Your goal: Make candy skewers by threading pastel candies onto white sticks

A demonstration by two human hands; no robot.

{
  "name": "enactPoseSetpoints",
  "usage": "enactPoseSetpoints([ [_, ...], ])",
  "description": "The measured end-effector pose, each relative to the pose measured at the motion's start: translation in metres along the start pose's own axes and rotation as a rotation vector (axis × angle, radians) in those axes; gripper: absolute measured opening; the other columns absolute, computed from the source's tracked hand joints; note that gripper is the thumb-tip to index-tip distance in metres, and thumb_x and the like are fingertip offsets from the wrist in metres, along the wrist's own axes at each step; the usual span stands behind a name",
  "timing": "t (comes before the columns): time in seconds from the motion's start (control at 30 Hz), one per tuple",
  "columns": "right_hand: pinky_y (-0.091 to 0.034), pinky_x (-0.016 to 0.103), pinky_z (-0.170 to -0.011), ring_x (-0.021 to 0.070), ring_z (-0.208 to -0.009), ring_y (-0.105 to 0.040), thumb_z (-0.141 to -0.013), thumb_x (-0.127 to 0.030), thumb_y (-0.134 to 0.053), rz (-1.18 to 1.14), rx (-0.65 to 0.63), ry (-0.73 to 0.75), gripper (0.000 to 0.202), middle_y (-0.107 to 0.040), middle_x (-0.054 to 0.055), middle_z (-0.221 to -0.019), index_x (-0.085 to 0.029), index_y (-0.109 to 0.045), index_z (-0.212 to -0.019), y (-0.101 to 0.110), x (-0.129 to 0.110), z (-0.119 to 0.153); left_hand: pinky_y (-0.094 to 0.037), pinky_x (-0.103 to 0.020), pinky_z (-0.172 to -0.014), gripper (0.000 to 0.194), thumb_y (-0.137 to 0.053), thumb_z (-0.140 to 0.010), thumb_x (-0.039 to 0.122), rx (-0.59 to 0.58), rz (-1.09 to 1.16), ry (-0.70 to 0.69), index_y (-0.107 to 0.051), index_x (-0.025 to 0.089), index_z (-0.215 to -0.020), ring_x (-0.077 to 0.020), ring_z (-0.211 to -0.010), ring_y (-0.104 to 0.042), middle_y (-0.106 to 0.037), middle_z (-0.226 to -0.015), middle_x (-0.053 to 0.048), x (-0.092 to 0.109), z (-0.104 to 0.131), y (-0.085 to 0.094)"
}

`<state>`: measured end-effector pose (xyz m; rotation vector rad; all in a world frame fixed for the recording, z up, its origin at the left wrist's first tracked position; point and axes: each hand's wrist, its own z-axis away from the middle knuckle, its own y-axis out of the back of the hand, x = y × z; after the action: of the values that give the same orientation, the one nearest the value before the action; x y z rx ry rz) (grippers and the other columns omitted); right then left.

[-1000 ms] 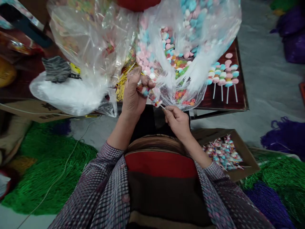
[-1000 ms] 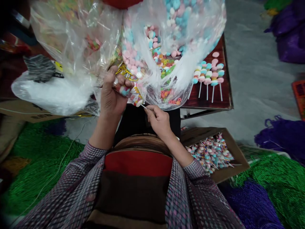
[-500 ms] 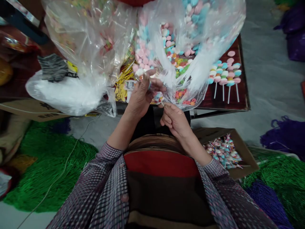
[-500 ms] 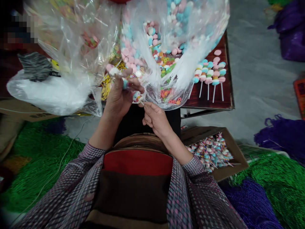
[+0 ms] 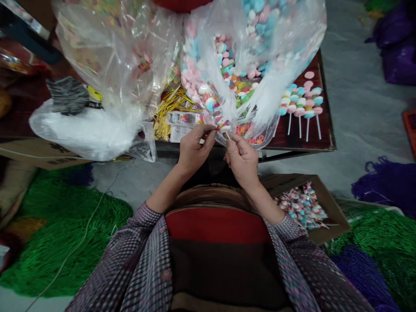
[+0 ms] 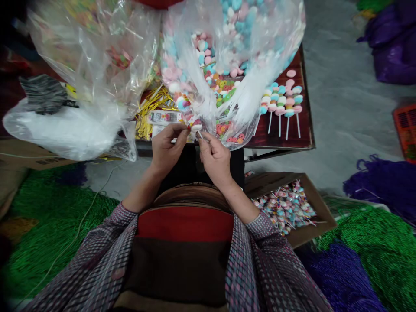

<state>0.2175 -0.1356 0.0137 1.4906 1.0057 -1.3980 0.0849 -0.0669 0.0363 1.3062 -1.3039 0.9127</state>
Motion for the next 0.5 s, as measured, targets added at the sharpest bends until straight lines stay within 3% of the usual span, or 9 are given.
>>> enactPoseSetpoints([
  [0.07,-0.053,0.032,-0.059,0.0171,-0.060,-0.061,-0.096,-0.051,-0.059,0.064,0.019,0.057,0.034,-0.059,-0.002,-0.062,-0.027,-0.072,-0.116,0.000,0.002,0.001,-0.048,-0.025,-0.074,0.012,-0.076,-0.079,0.012,0.018,-0.037,-0.007,-0.070,0.022,-0.080,-0.0114,-0.071,-0.062,-0.069,-0.080,0.002,0.005,0.000,0.000],
  [0.13,-0.060,0.037,-0.076,0.0221,-0.085,-0.073,-0.097,-0.048,-0.056,0.155,0.032,0.136,0.033,-0.074,0.004,-0.085,-0.026,-0.072,-0.118,0.000,0.003,0.001,-0.047,-0.023,-0.072,0.014,-0.078,-0.078,0.013,0.040,-0.007,0.013,-0.068,0.021,-0.081,-0.0100,-0.070,-0.061,-0.068,-0.079,0.002,0.007,0.001,-0.001],
  [0.23,-0.059,0.043,-0.100,0.0259,-0.115,-0.072,-0.099,-0.042,-0.053,0.269,0.028,0.237,0.034,-0.076,0.010,-0.122,-0.024,-0.070,-0.122,-0.001,0.003,0.001,-0.048,-0.022,-0.069,0.015,-0.078,-0.082,0.023,-0.002,0.158,0.089,-0.064,0.021,-0.087,-0.0088,-0.068,-0.061,-0.066,-0.077,0.003,0.002,0.001,-0.002],
  [0.4,-0.060,0.039,-0.098,0.0256,-0.110,-0.075,-0.101,-0.038,-0.046,0.440,0.015,0.290,0.041,-0.072,0.013,-0.134,-0.022,-0.067,-0.133,-0.003,0.008,0.002,-0.054,-0.026,-0.082,0.030,-0.082,-0.079,0.033,-0.126,0.371,0.149,-0.065,0.025,-0.102,-0.0137,-0.087,-0.070,-0.073,-0.091,0.001,-0.012,0.002,-0.007],
  [0.5,-0.061,0.040,-0.095,0.0266,-0.103,-0.077,-0.102,-0.038,-0.045,0.524,-0.023,0.311,0.047,-0.069,0.016,-0.139,-0.017,-0.061,-0.141,-0.005,0.010,0.002,-0.054,-0.027,-0.086,0.027,-0.079,-0.081,0.035,-0.139,0.401,0.167,-0.067,0.023,-0.101,-0.0142,-0.091,-0.071,-0.075,-0.093,-0.001,-0.015,0.003,-0.013],
])
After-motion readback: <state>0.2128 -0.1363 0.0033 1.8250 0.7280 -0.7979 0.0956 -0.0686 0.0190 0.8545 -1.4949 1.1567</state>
